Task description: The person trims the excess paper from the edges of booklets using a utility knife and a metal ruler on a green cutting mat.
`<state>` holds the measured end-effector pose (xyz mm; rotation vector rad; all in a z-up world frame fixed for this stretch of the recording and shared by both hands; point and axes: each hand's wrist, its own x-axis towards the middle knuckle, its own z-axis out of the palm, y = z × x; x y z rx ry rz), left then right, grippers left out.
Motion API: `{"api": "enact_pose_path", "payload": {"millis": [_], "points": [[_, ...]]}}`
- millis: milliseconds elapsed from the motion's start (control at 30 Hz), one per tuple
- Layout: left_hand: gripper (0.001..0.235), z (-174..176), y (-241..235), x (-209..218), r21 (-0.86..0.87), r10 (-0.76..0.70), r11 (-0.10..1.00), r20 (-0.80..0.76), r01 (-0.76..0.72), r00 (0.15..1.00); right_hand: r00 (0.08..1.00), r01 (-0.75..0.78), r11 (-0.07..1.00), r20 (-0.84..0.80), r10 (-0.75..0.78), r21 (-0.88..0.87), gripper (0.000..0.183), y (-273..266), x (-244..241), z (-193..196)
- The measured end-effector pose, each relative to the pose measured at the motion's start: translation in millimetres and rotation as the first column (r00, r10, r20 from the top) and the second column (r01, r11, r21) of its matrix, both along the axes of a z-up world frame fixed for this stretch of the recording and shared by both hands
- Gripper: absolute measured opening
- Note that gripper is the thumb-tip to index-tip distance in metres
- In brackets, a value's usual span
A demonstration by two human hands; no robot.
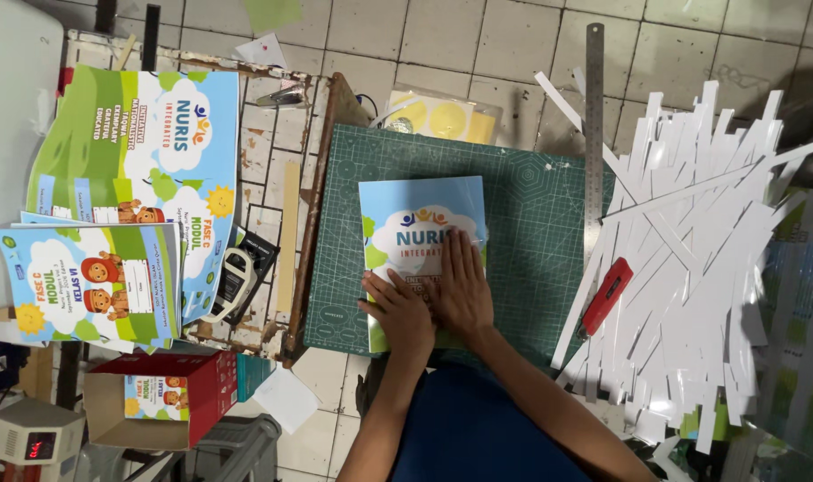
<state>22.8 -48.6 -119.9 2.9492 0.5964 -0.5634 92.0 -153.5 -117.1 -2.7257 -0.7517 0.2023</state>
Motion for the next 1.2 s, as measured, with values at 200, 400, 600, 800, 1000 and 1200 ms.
{"api": "enact_pose_path", "payload": {"millis": [200,400,600,800,1000,1200], "points": [[0.125,25.1,6.1,5.5,-0.041,-0.034,0.998,0.080,0.037,0.996,1.000,-0.026,0.996,0.012,0.025,0.084,0.089,0.3,8.7,-4.0],[0.120,21.8,5.3,-5.3,-0.164,0.010,0.987,0.053,-0.002,0.999,1.000,-0.007,0.978,0.028,0.001,0.207,0.087,-3.9,1.9,1.2],[0.090,5.1,-16.3,-29.8,-0.158,-0.177,0.953,0.403,0.259,0.898,1.000,0.002,0.882,0.003,-0.004,0.471,0.076,-13.0,1.4,6.8],[0.106,13.4,-34.0,-13.3,-0.541,-0.056,0.834,0.106,0.105,0.993,0.979,0.164,0.662,-0.201,-0.020,0.732,0.057,-31.3,7.7,19.0],[0.112,44.0,-34.5,0.5,-0.535,-0.066,0.844,-0.024,0.043,0.998,0.582,0.797,0.368,-0.448,-0.678,0.479,0.042,-113.2,-12.7,43.5],[0.112,43.0,-47.0,0.0,-0.412,-0.066,0.909,0.015,0.066,0.998,0.505,0.790,0.400,-0.124,-0.854,0.464,0.069,-181.0,-22.7,29.6]]}}
